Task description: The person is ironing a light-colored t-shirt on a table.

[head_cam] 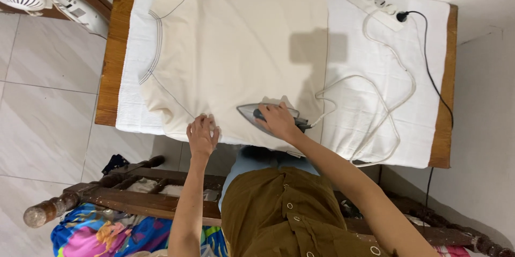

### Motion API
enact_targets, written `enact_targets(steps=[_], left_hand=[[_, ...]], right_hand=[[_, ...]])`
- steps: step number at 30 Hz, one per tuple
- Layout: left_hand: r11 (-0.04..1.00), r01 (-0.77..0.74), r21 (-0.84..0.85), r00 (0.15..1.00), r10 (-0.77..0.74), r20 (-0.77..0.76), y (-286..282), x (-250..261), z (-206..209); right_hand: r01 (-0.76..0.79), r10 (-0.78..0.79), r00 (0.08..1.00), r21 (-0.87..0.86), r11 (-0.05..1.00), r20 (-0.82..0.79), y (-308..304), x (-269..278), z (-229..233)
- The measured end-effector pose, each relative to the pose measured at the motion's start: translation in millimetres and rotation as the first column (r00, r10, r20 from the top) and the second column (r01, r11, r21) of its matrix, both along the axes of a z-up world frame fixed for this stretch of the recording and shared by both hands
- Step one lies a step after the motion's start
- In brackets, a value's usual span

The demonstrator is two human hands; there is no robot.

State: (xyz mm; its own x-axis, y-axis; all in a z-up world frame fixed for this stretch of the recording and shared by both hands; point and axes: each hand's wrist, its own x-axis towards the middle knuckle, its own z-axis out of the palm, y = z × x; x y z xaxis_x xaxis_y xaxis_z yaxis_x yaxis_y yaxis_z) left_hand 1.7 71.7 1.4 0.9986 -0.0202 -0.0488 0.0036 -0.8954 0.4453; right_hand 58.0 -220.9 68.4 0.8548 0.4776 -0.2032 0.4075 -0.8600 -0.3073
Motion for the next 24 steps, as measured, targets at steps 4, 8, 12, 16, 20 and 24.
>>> enact_targets(steps=[4,8,12,16,20,24], left_hand=[[1.000,0.004,-0.007,1.000,-0.005,-0.011,4.7,1.9,6.1],[1.000,-0.004,-0.015,1.000,0.004,0.003,10.6,2.1,1.7],[0.999,-0.011,-0.034,0.999,0.013,0.052,17.7,4.3,3.8],[1.000,-0.016,-0.027,0.999,0.017,0.039,24.4,6.4,4.3],[0.999,-0.046,-0.016,0.999,0.046,-0.004,29.3,6.9,4.6],[0.999,-0.049,-0.014,0.999,0.050,0.016,32.6,6.4,4.1]], right_hand=[[0.012,-0.013,0.998,-0.013,1.000,-0.069,18.4,12.9,18.8],[-0.102,0.099,0.972,-0.006,0.995,-0.212,34.8,14.1,30.2],[-0.242,0.234,0.948,-0.014,0.970,-0.215,48.7,15.6,28.0],[-0.201,0.194,0.969,-0.034,0.979,-0.153,53.2,32.0,6.1],[-0.086,0.084,0.996,-0.075,0.993,-0.027,59.7,50.5,7.1],[-0.046,0.021,0.988,-0.155,0.987,-0.155,67.5,59.0,30.0]])
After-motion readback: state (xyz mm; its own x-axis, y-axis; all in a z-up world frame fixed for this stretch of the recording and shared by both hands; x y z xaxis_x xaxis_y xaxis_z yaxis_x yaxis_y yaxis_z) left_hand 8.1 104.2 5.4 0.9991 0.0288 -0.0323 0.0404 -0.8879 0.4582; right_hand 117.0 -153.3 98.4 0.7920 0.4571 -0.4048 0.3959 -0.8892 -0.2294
